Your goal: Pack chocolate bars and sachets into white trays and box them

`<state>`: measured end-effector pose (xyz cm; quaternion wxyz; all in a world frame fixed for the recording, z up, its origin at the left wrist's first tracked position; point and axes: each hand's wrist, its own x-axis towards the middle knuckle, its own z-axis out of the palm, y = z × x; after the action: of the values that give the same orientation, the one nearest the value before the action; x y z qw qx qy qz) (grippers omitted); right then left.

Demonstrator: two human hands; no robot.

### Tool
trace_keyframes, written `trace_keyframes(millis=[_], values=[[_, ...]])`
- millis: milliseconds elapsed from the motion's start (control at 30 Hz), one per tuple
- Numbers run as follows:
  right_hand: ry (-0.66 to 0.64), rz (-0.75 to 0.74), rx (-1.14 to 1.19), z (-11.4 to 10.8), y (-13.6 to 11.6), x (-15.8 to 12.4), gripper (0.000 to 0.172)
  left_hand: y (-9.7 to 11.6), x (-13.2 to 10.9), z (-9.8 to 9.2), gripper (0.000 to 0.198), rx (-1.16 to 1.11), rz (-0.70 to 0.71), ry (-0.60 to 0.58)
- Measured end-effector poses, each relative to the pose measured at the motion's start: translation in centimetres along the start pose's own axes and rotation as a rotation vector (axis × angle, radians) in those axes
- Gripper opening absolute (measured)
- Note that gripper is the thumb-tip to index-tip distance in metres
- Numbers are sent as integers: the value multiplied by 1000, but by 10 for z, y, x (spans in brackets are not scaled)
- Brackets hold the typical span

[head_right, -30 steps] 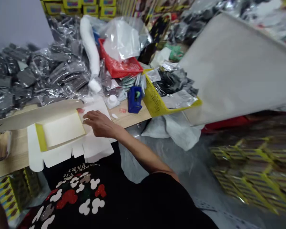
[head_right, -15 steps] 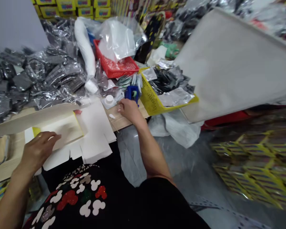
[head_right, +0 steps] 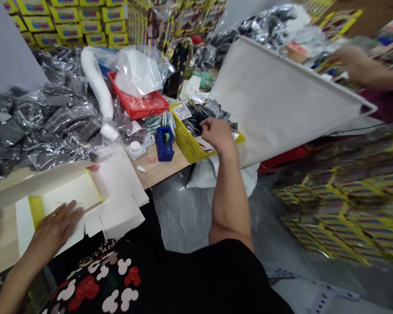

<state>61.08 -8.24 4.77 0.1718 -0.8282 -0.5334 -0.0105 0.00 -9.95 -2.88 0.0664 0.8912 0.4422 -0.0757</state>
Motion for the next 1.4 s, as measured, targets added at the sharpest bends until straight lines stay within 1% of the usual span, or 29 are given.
trace_keyframes(millis=[67, 100, 167, 200, 233, 300, 367, 433, 500, 600, 733, 867, 1000, 1100, 1167, 1233, 1300, 1400], values=[[-44, -92, 117, 6, -33, -4, 37, 3, 13, -1, 47, 4, -16, -18], [-89, -174, 185, 14, -54, -6, 37, 3, 22, -4, 47, 1, -22, -22], [-210, -374, 273, 40, -99, -13, 34, 0, 40, -11, 46, -3, -42, -22], [-264, -467, 254, 55, -120, -16, 37, -1, 47, -14, 45, -4, -58, -21], [-295, -516, 193, 72, -140, -19, 43, -3, 54, -16, 45, -7, -73, -21], [-333, -530, 36, 103, -169, -22, 56, -3, 61, -19, 46, -22, -92, -34], [-374, -487, -80, 126, -182, -22, 59, 0, 60, -18, 47, -37, -116, -48], [-417, -467, -76, 138, -182, -18, 56, 4, 55, -17, 48, -53, -139, -56], [-435, -458, 34, 143, -173, -12, 53, 8, 50, -15, 48, -71, -153, -53], [-452, -441, 174, 141, -159, -2, 49, 8, 46, -14, 47, -97, -154, -33], [-470, -419, 213, 137, -149, 5, 42, 4, 48, -13, 43, -128, -136, -2], [-472, -397, 276, 135, -144, 5, 36, 3, 47, -13, 43, -113, -129, -2], [-452, -390, 327, 135, -142, 7, 38, 3, 46, -12, 46, -98, -124, -9], [-427, -442, 344, 133, -143, 9, 41, 2, 47, -11, 46, -111, -120, 3], [-372, -478, 331, 130, -143, 9, 40, 5, 47, -12, 46, -122, -130, -4], [-252, -465, 299, 128, -144, 7, 41, 12, 46, -15, 45, -132, -133, -27], [-134, -422, 283, 128, -146, 6, 45, 22, 44, -18, 44, -138, -119, -63], [-68, -408, 285, 127, -155, 3, 50, 32, 42, -18, 45, -134, -125, -99]])
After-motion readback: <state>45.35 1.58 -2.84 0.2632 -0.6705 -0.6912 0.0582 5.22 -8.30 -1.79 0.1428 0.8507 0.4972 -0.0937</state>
